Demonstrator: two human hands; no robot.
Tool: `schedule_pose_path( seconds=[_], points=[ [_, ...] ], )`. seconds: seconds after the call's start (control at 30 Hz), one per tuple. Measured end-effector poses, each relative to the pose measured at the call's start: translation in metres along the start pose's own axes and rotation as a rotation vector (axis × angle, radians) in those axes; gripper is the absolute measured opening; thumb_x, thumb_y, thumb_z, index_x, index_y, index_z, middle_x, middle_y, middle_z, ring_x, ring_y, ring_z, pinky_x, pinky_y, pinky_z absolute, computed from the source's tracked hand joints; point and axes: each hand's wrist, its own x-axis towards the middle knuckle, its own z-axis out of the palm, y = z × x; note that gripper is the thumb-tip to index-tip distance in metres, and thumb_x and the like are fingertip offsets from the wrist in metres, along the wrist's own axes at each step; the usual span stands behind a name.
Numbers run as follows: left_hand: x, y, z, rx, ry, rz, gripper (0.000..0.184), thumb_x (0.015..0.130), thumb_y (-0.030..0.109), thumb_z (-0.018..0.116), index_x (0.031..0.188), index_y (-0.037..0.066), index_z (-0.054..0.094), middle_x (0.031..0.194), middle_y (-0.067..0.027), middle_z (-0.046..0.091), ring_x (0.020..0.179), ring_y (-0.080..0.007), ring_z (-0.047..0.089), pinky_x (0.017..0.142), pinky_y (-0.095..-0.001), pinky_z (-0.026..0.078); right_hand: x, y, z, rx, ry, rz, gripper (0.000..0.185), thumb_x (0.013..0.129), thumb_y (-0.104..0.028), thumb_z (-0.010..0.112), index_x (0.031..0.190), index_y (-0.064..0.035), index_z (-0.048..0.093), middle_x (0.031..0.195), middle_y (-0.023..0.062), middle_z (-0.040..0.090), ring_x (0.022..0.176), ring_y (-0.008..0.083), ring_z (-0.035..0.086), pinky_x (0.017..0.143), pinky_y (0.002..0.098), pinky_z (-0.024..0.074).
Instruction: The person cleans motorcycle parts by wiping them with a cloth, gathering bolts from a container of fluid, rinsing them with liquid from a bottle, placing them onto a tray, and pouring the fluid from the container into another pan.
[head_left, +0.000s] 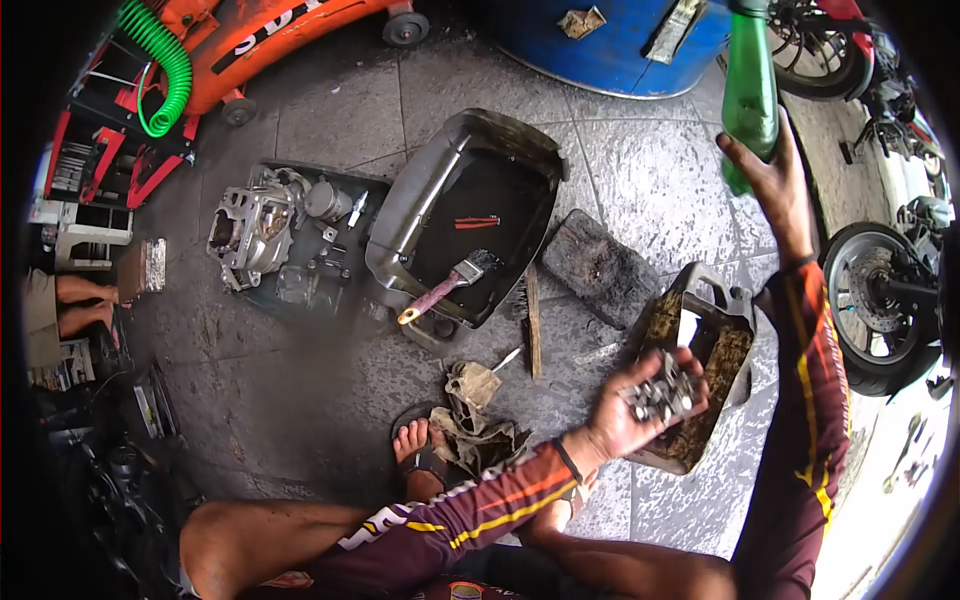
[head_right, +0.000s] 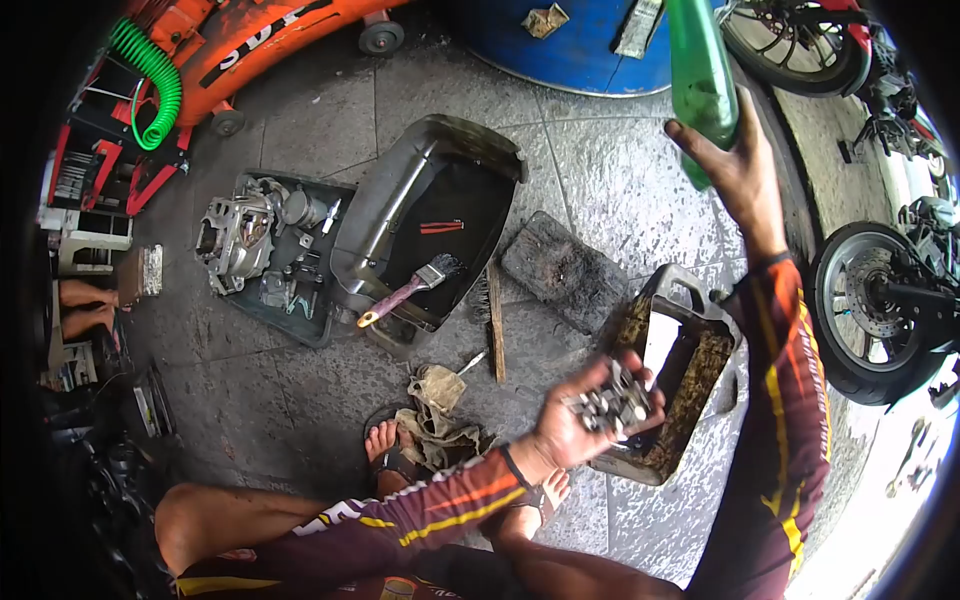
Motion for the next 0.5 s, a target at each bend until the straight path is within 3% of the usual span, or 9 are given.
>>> schedule_pose_path(
  seconds=[0.03,0.1,0.17,0.23,0.3,0.4,0.5],
  points=[
    [0.001,0.017,0.018,-0.021,0.002,0.072,0.03,0.088,0.027,0.06,0.11,0.007,0.059,0.109,-0.0143,0.06,0.106,-0.0331,0.057,0.098,-0.0534,0.043,-0.002,-0.007,-0.011,-0.136,0.032,-0.178,0.067,0.073,-0.031,0.08,0.122,0.0009,0.048,0.097,0.0129,0.063,0.088,0.0204,0.062,0.074,0.0309,0.0516],
    [0.005,0.055,0.042,-0.035,-0.099,0.205,0.026,0.088,0.023,0.061,0.11,0.01,0.062,0.11,-0.0133,0.06,0.108,-0.0335,0.053,0.1,-0.0526,0.041,-0.004,-0.031,-0.029,-0.4,-0.112,-0.403,0.065,0.071,-0.029,0.08,0.121,-0.0001,0.049,0.092,0.0145,0.064,0.083,0.0235,0.064,0.073,0.0341,0.0516],
    [0.004,0.098,0.063,0.046,-0.181,0.359,0.026,0.091,0.027,0.056,0.111,0.011,0.062,0.11,-0.0127,0.061,0.109,-0.0336,0.053,0.1,-0.0532,0.041,-0.015,-0.079,-0.035,-0.613,-0.321,-0.317,0.058,0.067,-0.024,0.08,0.113,-0.0033,0.051,0.092,0.0182,0.064,0.085,0.0336,0.064,0.074,0.0386,0.0512],
    [-0.003,0.139,0.078,0.182,-0.227,0.507,0.028,0.095,0.027,0.048,0.114,0.011,0.061,0.11,-0.0135,0.062,0.109,-0.035,0.054,0.101,-0.0538,0.041,-0.023,-0.108,-0.032,-0.633,-0.461,-0.343,0.057,0.067,-0.025,0.079,0.112,-0.0034,0.051,0.092,0.0183,0.064,0.086,0.0361,0.063,0.073,0.0397,0.051],
    [-0.009,0.176,0.082,0.249,-0.268,0.612,0.031,0.096,0.028,0.045,0.116,0.01,0.059,0.112,-0.0144,0.061,0.11,-0.0364,0.053,0.103,-0.0519,0.038,-0.032,-0.139,-0.023,-0.868,-0.517,-0.433,0.057,0.067,-0.032,0.078,0.109,-0.0039,0.05,0.087,0.018,0.064,0.082,0.0378,0.062,0.07,0.0427,0.0496],
    [-0.02,0.216,0.075,0.287,-0.274,0.704,0.031,0.095,0.027,0.045,0.116,0.009,0.059,0.113,-0.015,0.061,0.11,-0.0367,0.053,0.104,-0.0514,0.036,-0.039,-0.173,-0.004,-1.043,-0.638,-0.355,0.057,0.064,-0.027,0.079,0.105,-0.0027,0.049,0.085,0.0182,0.061,0.082,0.0381,0.06,0.069,0.045,0.0466],
    [-0.024,0.233,0.064,0.266,-0.268,0.728,0.031,0.095,0.027,0.045,0.116,0.009,0.059,0.112,-0.0153,0.061,0.11,-0.0365,0.053,0.105,-0.0514,0.035,-0.046,-0.193,0.015,-1.14,-0.685,-0.471,0.055,0.065,-0.027,0.079,0.103,-0.0026,0.049,0.082,0.0167,0.061,0.08,0.037,0.06,0.068,0.0447,0.0461]
  ],
)
